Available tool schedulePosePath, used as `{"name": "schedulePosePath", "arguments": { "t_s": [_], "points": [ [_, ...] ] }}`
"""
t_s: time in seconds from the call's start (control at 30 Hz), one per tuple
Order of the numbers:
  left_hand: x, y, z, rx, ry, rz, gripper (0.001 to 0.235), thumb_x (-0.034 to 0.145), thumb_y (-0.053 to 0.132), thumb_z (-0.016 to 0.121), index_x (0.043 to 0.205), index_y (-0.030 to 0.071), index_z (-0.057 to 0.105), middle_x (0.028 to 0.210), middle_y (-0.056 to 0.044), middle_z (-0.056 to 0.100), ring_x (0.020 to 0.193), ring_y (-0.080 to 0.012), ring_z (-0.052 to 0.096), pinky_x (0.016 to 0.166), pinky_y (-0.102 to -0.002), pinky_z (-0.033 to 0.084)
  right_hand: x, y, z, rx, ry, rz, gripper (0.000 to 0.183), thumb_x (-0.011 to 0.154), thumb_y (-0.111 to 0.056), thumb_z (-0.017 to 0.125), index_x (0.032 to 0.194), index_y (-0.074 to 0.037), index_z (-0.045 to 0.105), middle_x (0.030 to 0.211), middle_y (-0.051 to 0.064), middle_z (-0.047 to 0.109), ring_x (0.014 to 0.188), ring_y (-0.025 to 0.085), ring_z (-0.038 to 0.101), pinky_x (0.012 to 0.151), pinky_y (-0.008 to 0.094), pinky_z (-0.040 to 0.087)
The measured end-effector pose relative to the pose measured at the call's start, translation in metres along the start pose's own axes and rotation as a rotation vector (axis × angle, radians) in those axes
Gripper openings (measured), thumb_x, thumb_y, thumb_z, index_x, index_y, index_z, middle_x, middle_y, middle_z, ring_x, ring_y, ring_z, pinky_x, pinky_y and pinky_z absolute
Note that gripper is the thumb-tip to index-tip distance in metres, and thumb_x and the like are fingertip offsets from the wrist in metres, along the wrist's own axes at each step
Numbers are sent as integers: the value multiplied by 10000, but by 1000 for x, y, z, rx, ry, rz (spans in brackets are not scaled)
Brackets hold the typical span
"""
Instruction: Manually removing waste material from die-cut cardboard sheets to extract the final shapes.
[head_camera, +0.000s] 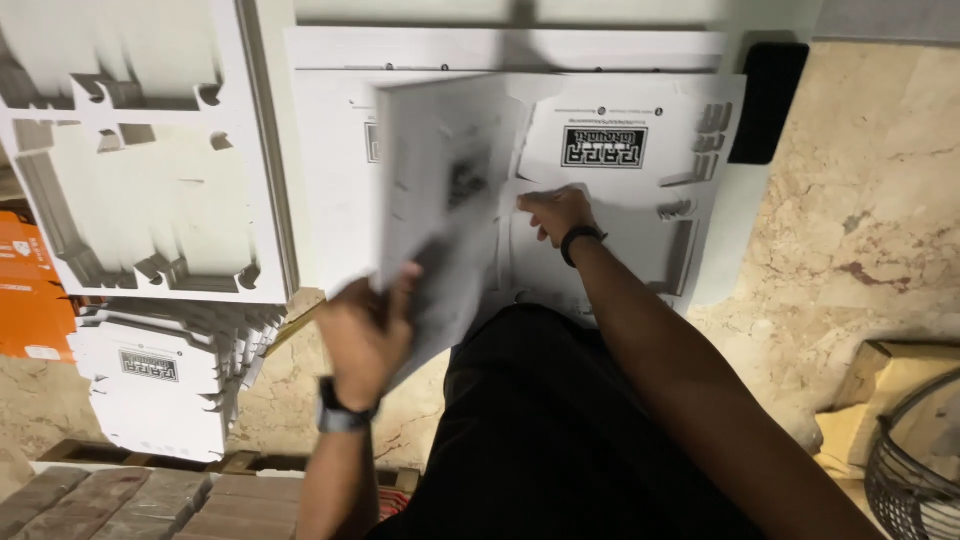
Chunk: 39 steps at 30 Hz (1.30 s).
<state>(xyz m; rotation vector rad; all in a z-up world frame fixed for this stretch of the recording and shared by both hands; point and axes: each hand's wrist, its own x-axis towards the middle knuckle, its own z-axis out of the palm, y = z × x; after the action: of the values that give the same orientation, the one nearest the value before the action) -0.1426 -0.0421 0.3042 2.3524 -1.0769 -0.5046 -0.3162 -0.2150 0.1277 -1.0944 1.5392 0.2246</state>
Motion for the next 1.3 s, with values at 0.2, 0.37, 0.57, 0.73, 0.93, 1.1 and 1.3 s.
{"name": "schedulePosePath", "arguments": {
  "t_s": [0.2,0.37,0.57,0.73,0.93,1.1,1.3],
  "points": [
    [84,-132,5,82,-149,-361,589,1017,465,764,940,-110,663,805,-319,677,876,-519,687,708,-555,499,2,2,-2,52,-34,-21,318,780,-363,798,833,-51,765,579,114,652,402,154,531,391,255,410],
    [112,-262,84,91,-89,-428,680,848,380,911,1300,61,517,1155,-188,703,1078,-372,696,892,-493,574,27,24,6,34,-78,-10,248,789,-308,700,746,-73,764,521,103,620,358,141,468,405,246,413],
    [175,-128,166,61,84,250,718,830,144,917,1405,54,497,1348,-202,545,1277,-438,517,1068,-558,431,22,14,3,157,-7,138,500,882,-536,560,756,-102,774,523,95,632,349,159,501,421,282,430],
    [221,-64,234,263,-354,512,886,967,490,779,1605,210,232,1588,-162,437,1487,-369,337,1208,-604,243,-17,-36,-9,184,18,237,494,845,-526,595,762,-46,676,609,64,659,407,140,425,407,265,328],
    [222,-68,248,248,-260,624,493,890,412,817,1290,191,632,1165,-74,619,995,-321,565,805,-465,507,-10,-35,-10,118,20,286,570,904,-567,600,683,-50,694,527,68,612,353,143,358,411,267,330],
    [225,-68,249,251,-262,630,517,842,427,834,1275,214,651,1127,-37,605,1023,-323,532,814,-483,496,-11,-32,-11,38,3,280,590,935,-602,560,683,-90,710,510,37,591,365,130,372,488,278,383],
    [231,-62,257,334,-271,625,498,799,439,806,1180,181,615,1112,-91,598,998,-335,552,796,-489,482,-9,-28,-11,-13,1,270,610,976,-615,525,675,-122,721,493,20,584,367,125,400,559,288,412]
  ]
}}
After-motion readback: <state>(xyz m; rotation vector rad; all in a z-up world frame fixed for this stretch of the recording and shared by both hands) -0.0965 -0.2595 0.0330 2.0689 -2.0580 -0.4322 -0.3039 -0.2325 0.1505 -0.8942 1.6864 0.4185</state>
